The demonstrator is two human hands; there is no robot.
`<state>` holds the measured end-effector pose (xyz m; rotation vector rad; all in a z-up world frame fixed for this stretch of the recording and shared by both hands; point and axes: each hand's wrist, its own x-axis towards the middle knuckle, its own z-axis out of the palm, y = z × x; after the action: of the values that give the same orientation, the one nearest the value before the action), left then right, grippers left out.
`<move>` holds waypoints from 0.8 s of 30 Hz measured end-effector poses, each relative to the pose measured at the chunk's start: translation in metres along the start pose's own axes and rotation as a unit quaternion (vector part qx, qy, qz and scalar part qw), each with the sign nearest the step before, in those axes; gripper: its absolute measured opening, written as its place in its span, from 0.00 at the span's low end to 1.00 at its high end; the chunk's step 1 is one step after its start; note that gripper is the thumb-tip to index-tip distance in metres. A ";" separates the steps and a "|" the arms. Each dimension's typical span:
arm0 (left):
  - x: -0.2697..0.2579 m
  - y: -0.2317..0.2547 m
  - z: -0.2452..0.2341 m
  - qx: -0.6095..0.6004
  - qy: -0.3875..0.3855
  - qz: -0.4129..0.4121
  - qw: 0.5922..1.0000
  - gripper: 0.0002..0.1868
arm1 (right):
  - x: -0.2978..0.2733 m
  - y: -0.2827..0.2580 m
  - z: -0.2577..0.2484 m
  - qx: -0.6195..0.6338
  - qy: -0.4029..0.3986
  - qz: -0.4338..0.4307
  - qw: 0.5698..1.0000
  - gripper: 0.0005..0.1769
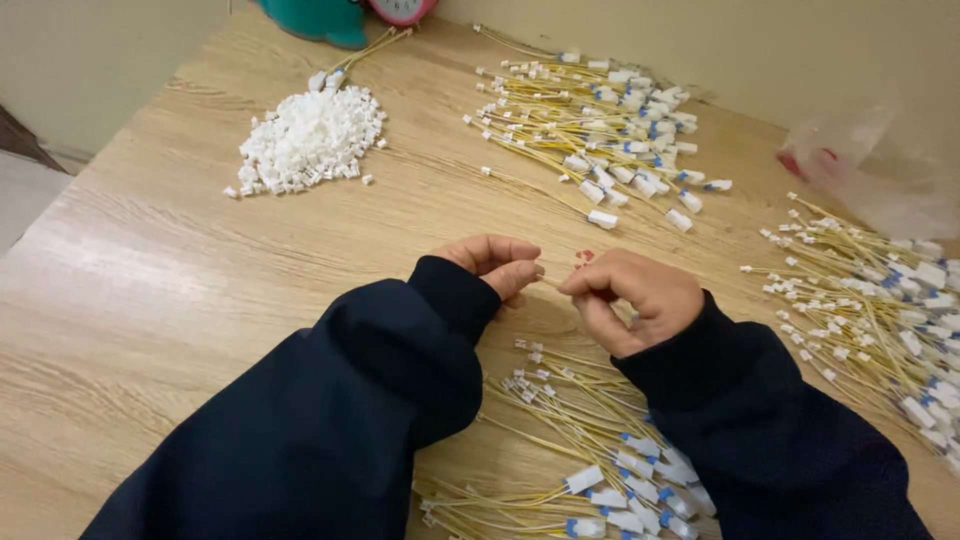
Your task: Assembling small electronic wire components by attaching red plastic pieces to the ends
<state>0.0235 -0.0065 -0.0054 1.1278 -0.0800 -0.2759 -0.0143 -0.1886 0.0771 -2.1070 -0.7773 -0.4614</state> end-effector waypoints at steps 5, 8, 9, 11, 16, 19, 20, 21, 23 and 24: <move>-0.001 0.012 -0.003 0.057 -0.019 0.012 0.998 0.13 | -0.003 0.013 -0.005 -0.021 -0.009 0.087 0.996 0.06; -0.007 0.038 -0.006 0.084 -0.020 0.036 0.996 0.13 | 0.000 0.004 -0.008 -0.018 0.000 0.127 0.992 0.05; -0.011 0.049 -0.007 0.094 -0.018 0.048 0.994 0.12 | 0.000 -0.002 -0.008 -0.030 0.009 0.147 0.989 0.04; -0.010 0.057 -0.014 0.074 -0.042 0.067 0.994 0.12 | -0.002 0.001 -0.008 -0.044 0.004 0.154 0.987 0.04; -0.022 0.081 -0.017 0.047 -0.067 0.090 0.993 0.11 | 0.009 0.022 0.006 -0.095 -0.076 0.106 0.987 0.04; -0.022 0.080 -0.018 0.015 -0.102 0.095 0.990 0.12 | 0.017 0.046 0.039 -0.047 -0.118 0.027 0.991 0.04; -0.024 0.081 -0.018 0.012 -0.102 0.094 0.990 0.13 | 0.019 0.056 0.051 -0.010 -0.150 -0.030 0.988 0.04; -0.025 0.082 -0.018 0.009 -0.101 0.093 0.990 0.14 | 0.020 0.066 0.064 0.026 -0.181 -0.087 0.979 0.05; -0.024 0.082 -0.018 -0.005 -0.105 0.087 0.991 0.14 | 0.015 0.092 0.081 -0.012 -0.179 -0.082 0.980 0.06; -0.023 0.081 -0.018 -0.018 -0.109 0.078 0.991 0.14 | 0.012 0.105 0.091 -0.050 -0.176 -0.076 0.980 0.07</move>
<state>0.0192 0.0481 0.0615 1.0458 -0.3542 -0.2590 0.0697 -0.1609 -0.0310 -2.2652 -1.1441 -0.2117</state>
